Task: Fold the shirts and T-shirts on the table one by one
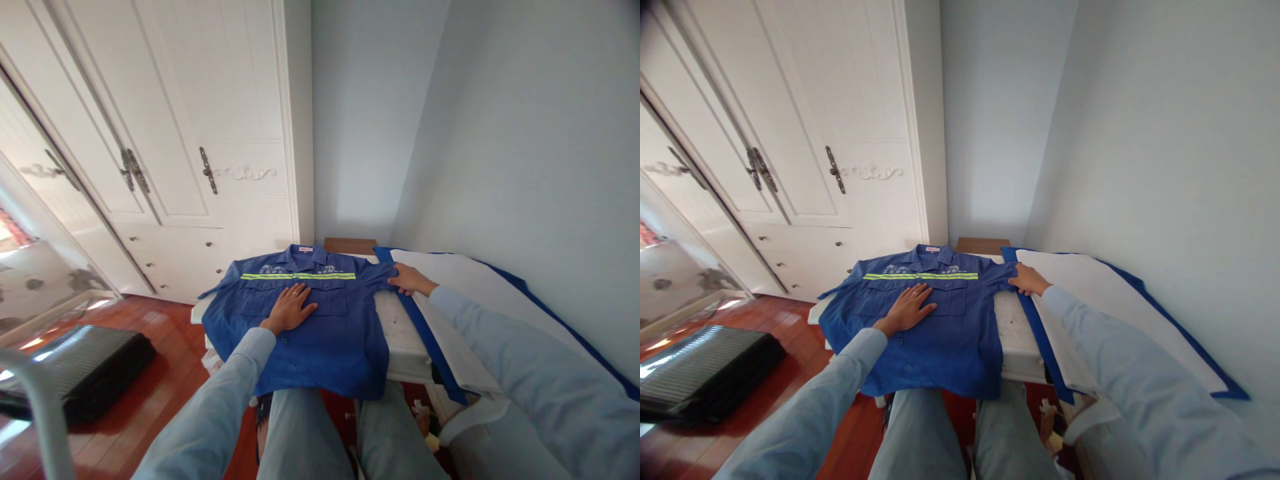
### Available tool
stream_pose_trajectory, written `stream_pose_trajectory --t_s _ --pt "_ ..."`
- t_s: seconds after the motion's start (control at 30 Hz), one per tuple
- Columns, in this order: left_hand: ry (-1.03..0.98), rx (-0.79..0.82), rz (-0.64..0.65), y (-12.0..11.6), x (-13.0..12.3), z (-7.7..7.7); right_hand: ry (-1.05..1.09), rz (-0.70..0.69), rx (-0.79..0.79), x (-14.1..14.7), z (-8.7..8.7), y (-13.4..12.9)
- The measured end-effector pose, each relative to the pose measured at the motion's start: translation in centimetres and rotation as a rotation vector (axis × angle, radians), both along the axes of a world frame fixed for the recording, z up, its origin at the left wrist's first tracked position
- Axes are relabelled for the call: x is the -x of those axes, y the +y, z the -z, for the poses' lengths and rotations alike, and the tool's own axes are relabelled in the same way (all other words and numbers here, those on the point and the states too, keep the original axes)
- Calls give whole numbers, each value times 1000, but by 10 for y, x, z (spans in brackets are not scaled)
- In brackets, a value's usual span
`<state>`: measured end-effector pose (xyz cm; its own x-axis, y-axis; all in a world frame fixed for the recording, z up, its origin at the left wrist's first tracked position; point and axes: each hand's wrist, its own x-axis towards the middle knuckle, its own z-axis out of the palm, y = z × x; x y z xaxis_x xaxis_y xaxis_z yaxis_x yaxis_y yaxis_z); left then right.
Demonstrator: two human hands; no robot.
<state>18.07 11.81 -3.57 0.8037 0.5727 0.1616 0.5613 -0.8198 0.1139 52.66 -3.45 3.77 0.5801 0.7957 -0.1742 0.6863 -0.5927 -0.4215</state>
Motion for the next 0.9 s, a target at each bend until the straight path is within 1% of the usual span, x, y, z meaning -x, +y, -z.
stream_pose_trajectory --t_s 0.07,0.13,0.23,0.3,0.37,0.53,0.7,0.83,0.9 --pt "0 4 0 0 0 -1 21 -14 -8 4 3 -2" --pt "-3 4 0 -1 0 -2 22 -72 11 9 6 -3" --pt "-7 2 -1 -2 0 -3 -122 -171 58 14 11 -4" --pt "-2 6 -6 -2 0 -4 -235 -199 49 16 13 -5" --pt "5 13 -7 -2 0 -4 -300 -222 23 16 15 -7" --pt "9 16 -4 -2 1 -4 -444 -325 16 9 9 -18" --pt "11 21 -6 -2 1 -4 -666 -511 50 -4 4 -26" --pt "8 21 -6 -3 1 -5 -762 -601 30 -7 9 -28" --pt "6 21 -6 -3 0 -5 -836 -648 -29 -4 12 -29"
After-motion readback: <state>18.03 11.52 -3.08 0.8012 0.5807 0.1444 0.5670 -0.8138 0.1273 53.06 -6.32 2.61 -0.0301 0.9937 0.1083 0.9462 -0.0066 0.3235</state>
